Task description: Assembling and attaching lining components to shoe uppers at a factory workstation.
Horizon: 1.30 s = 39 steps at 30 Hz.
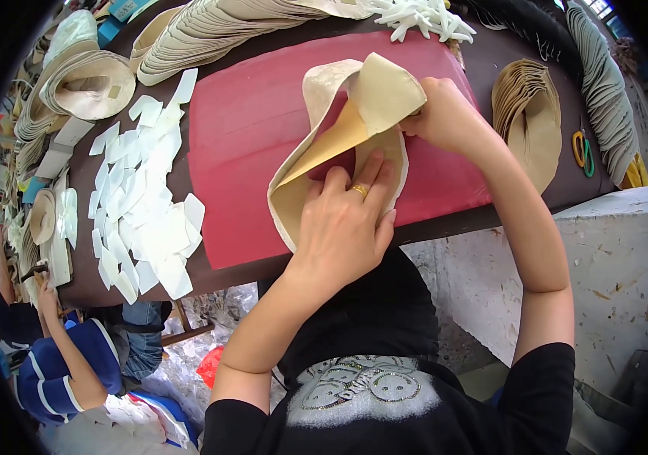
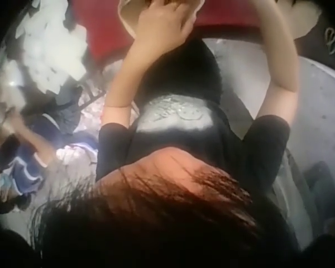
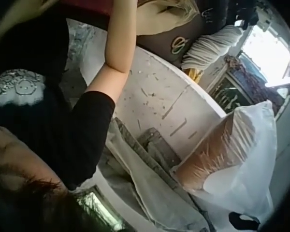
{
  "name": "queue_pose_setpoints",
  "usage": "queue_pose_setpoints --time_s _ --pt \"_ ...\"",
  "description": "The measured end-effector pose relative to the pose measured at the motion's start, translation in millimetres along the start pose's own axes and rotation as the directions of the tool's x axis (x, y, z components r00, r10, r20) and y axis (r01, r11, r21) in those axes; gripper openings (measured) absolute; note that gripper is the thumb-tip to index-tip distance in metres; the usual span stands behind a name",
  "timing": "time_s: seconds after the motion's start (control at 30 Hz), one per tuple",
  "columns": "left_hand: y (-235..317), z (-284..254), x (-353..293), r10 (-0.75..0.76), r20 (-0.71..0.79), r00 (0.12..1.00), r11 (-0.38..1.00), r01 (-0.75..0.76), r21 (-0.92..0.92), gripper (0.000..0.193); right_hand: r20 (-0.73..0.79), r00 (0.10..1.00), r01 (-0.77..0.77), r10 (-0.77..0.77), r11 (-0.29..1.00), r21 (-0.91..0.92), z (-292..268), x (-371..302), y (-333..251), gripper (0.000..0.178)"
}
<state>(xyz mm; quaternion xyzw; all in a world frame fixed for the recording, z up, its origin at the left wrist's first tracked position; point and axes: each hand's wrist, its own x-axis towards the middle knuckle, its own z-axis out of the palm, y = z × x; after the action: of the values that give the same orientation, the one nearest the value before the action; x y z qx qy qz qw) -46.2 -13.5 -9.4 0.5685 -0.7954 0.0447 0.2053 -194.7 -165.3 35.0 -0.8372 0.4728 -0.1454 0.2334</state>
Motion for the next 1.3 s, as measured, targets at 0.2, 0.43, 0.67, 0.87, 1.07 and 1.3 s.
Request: queue_pose_setpoints --time_s 0.2,0.43,0.67,0.87,1.07,1.3 --pt "-1 -7 18 -0.118 0.110 0.987 0.993 0.115 0.036 0.054 -0.136 0.944 0.295 -0.301 0.953 -0.063 0 -2 -16 0.015" --pt "-11 -23 2 0.057 0.133 0.990 0.998 -0.062 0.030 0.048 -0.067 0.868 0.480 -0.491 0.867 -0.137 -23 10 -18 0.011" --pt "17 -9 -15 -0.057 -0.013 0.998 0.998 0.057 0.010 0.047 -0.255 0.917 0.228 -0.306 0.929 -0.293 20 -12 11 0.008" --pt "22 6 27 -0.173 -0.008 0.985 0.965 0.171 0.196 0.042 -0.269 0.901 0.268 -0.341 0.924 -0.273 17 -12 1 0.008" --pt "17 13 25 -0.121 0.037 0.992 0.961 0.108 0.253 0.045 -0.156 0.884 0.371 -0.441 0.863 -0.342 1 -19 3 0.009" --pt "22 11 43 -0.128 -0.090 0.988 0.989 0.134 0.057 0.037 -0.129 0.931 0.273 -0.340 0.889 -0.368 -1 -24 7 0.010"
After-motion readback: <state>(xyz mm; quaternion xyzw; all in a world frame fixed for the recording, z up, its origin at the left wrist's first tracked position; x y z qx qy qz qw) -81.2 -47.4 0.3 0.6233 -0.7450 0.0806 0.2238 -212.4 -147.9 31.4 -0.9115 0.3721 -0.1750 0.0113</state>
